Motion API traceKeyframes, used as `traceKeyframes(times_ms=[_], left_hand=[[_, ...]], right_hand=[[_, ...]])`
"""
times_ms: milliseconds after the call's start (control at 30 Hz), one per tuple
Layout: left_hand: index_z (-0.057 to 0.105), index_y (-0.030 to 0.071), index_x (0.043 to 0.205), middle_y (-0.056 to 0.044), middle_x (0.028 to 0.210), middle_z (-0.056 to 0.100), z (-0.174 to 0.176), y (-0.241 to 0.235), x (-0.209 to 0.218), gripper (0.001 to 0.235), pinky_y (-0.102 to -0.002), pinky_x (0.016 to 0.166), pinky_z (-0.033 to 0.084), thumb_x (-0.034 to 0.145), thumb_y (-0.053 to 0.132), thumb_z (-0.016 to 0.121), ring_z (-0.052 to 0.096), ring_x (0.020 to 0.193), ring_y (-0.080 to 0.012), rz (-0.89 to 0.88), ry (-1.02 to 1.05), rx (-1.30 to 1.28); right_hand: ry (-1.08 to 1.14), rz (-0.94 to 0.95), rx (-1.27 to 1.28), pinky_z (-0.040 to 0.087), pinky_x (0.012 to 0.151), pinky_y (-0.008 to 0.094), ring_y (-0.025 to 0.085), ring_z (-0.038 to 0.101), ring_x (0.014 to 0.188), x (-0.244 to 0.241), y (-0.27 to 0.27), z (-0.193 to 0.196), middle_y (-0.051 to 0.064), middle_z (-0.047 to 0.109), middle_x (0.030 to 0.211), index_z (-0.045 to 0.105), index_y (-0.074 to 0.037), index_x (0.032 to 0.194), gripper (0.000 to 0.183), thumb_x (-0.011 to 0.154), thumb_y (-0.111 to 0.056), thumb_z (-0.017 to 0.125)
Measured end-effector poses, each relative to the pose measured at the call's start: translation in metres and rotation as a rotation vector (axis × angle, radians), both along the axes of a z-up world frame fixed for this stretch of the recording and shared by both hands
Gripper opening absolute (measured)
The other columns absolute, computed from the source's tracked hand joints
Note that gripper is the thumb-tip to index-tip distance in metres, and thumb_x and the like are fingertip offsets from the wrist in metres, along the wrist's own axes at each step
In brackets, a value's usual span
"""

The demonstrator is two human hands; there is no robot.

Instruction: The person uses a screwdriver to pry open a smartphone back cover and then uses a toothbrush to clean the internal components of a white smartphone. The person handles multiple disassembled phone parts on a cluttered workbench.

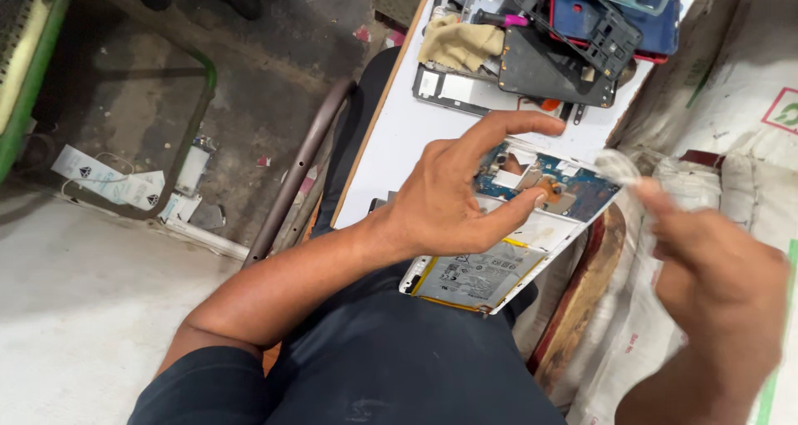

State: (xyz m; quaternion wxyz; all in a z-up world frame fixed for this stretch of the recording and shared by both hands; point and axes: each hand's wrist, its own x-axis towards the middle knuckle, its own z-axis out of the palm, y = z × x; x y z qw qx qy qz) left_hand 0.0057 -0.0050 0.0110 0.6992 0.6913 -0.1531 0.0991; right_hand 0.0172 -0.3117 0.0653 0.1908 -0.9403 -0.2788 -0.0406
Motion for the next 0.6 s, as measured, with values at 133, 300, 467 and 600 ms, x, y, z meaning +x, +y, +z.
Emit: traceKeyframes(times_ms=[133, 300, 467, 600], left_hand=[[0.056, 0.007, 0.138, -0.006, 0.134, 0.067, -0.007, 0.005, -0.005, 0.043, -0.023, 0.094, 0.06, 0.1, 0.013, 0.074, 0.075, 0.105, -0.0121, -0.014, -0.048, -0.05], [0.062, 0.006, 0.13, -0.006, 0.115, 0.073, -0.003, -0.003, -0.001, 0.035, -0.024, 0.088, 0.06, 0.098, 0.013, 0.074, 0.075, 0.097, -0.0135, 0.003, -0.014, -0.044], [0.059, 0.004, 0.127, -0.006, 0.117, 0.072, 0.001, 0.0, 0.0, 0.028, -0.024, 0.094, 0.063, 0.103, 0.011, 0.07, 0.077, 0.104, -0.0137, 0.009, -0.041, -0.041], [0.059, 0.004, 0.127, -0.007, 0.115, 0.072, 0.008, 0.0, 0.001, 0.027, -0.025, 0.092, 0.063, 0.102, 0.011, 0.069, 0.078, 0.099, -0.0141, 0.036, -0.033, -0.018]], right_hand=[[0.105, -0.141, 0.444, 0.052, 0.069, 0.019, 0.005, 0.065, 0.073, -0.014, -0.023, -0.019, 0.005, 0.066, 0.09, 0.063, 0.003, 0.137, 0.038, 0.1, -0.001, 0.072], [-0.079, -0.206, 0.594, 0.047, 0.066, 0.017, 0.007, 0.064, 0.077, -0.024, 0.004, -0.053, 0.006, 0.067, 0.094, 0.067, 0.002, 0.123, 0.03, 0.1, -0.003, 0.086], [-0.091, -0.227, 0.498, 0.043, 0.064, 0.015, 0.005, 0.057, 0.075, -0.023, 0.064, -0.038, 0.004, 0.061, 0.099, 0.074, 0.003, 0.107, 0.018, 0.095, 0.001, 0.086], [-0.071, -0.226, 0.517, 0.043, 0.063, 0.015, 0.003, 0.056, 0.075, -0.019, 0.103, -0.021, 0.003, 0.059, 0.098, 0.074, 0.005, 0.108, 0.019, 0.096, 0.002, 0.088]])
